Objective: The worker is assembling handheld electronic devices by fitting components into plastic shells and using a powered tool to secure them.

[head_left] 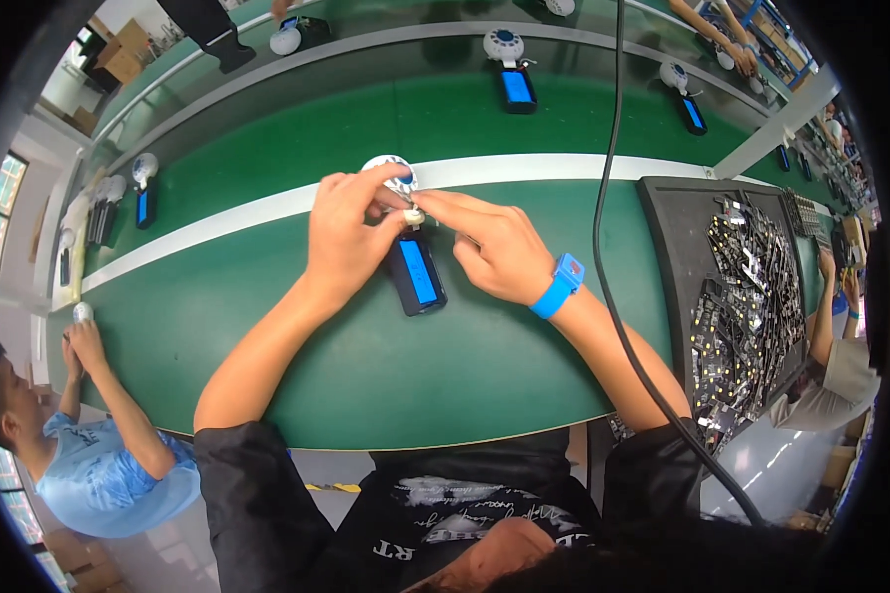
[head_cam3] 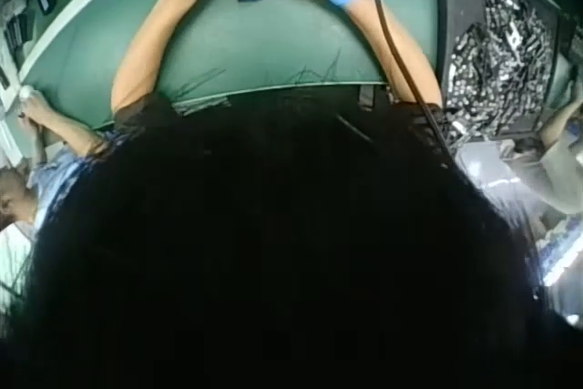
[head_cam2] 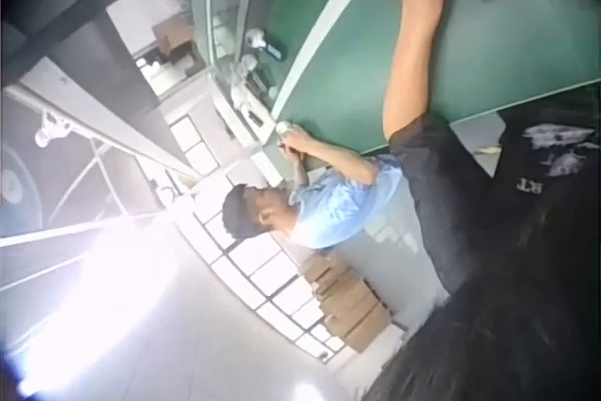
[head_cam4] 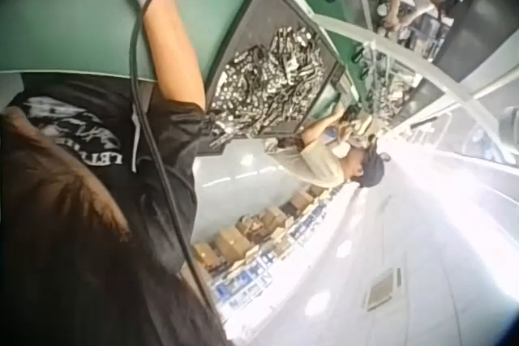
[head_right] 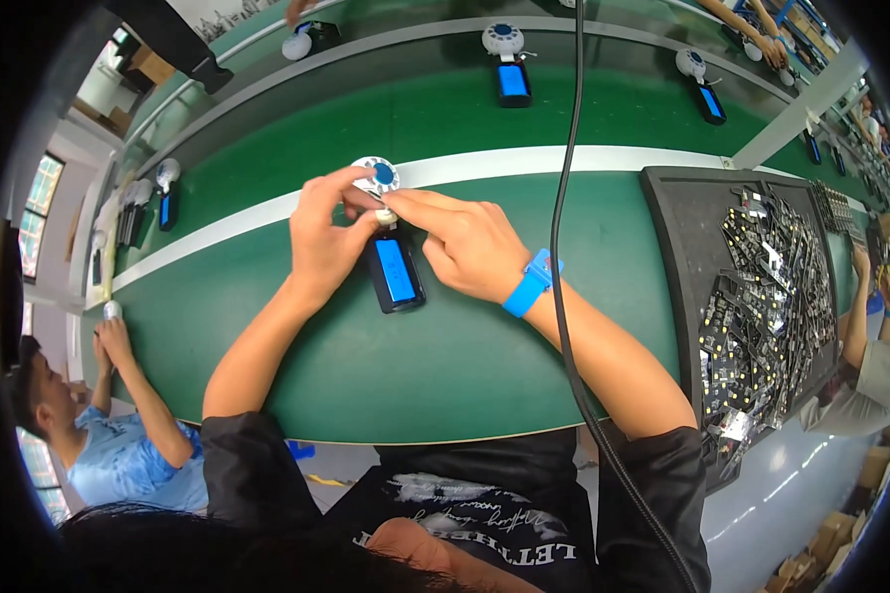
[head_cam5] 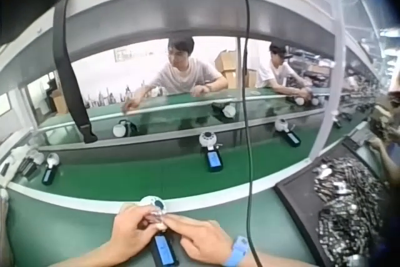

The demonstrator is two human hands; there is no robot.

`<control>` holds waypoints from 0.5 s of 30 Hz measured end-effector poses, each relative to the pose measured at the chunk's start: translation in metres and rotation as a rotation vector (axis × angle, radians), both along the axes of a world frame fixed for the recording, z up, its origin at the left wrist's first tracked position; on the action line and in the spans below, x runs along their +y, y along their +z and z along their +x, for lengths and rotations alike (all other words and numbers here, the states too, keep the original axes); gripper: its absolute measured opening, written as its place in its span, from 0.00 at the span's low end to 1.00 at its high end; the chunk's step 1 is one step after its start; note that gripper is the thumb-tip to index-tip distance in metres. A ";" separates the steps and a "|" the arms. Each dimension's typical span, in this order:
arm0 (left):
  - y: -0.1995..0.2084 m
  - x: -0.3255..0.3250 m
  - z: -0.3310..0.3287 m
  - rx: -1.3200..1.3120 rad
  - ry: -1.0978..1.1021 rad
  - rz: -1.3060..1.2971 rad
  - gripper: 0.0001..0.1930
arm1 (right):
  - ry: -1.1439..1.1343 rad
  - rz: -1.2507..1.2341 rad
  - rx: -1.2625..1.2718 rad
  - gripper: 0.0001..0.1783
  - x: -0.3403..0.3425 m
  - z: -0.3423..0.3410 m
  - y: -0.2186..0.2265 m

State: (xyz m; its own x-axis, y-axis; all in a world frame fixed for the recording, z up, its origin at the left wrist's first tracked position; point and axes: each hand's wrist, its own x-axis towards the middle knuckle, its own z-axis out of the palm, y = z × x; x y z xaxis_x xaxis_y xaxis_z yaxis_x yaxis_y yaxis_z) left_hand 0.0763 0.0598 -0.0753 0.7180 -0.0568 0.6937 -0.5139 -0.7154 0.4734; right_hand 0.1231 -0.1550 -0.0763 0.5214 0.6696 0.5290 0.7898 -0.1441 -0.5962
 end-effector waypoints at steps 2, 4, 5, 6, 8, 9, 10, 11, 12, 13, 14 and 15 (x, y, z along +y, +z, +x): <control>0.003 0.003 0.000 -0.038 0.032 0.135 0.19 | 0.002 -0.030 0.036 0.37 -0.001 -0.001 0.004; -0.001 0.005 -0.001 -0.031 0.030 0.144 0.18 | -0.001 -0.068 0.045 0.37 -0.002 -0.003 0.006; -0.003 0.006 -0.002 -0.028 0.030 0.153 0.18 | -0.001 -0.105 0.050 0.37 -0.002 -0.004 0.006; -0.003 0.009 -0.002 -0.027 0.031 0.165 0.17 | -0.001 -0.140 0.053 0.37 0.000 -0.003 0.007; -0.001 0.009 -0.002 -0.012 0.040 0.177 0.17 | 0.003 -0.120 0.038 0.36 0.001 0.000 0.008; 0.002 0.007 0.000 0.001 0.046 0.184 0.18 | 0.004 -0.104 0.021 0.36 -0.001 0.002 0.009; 0.006 0.004 0.001 0.011 0.050 0.194 0.18 | 0.002 -0.086 0.002 0.36 -0.004 0.005 0.011; 0.010 0.001 0.003 -0.002 0.037 0.202 0.18 | -0.014 -0.077 -0.009 0.36 -0.007 0.006 0.011; 0.014 -0.002 0.004 -0.027 0.025 0.247 0.16 | 0.030 -0.083 0.006 0.34 -0.011 0.007 0.008; 0.020 -0.007 0.010 -0.062 -0.003 0.296 0.14 | 0.056 -0.085 0.013 0.32 -0.018 0.010 0.005; 0.026 -0.008 0.020 -0.107 -0.040 0.346 0.12 | 0.070 -0.086 0.015 0.30 -0.022 0.015 0.005; 0.028 -0.002 0.033 -0.142 -0.088 0.363 0.12 | 0.017 -0.066 -0.010 0.30 -0.019 0.022 0.004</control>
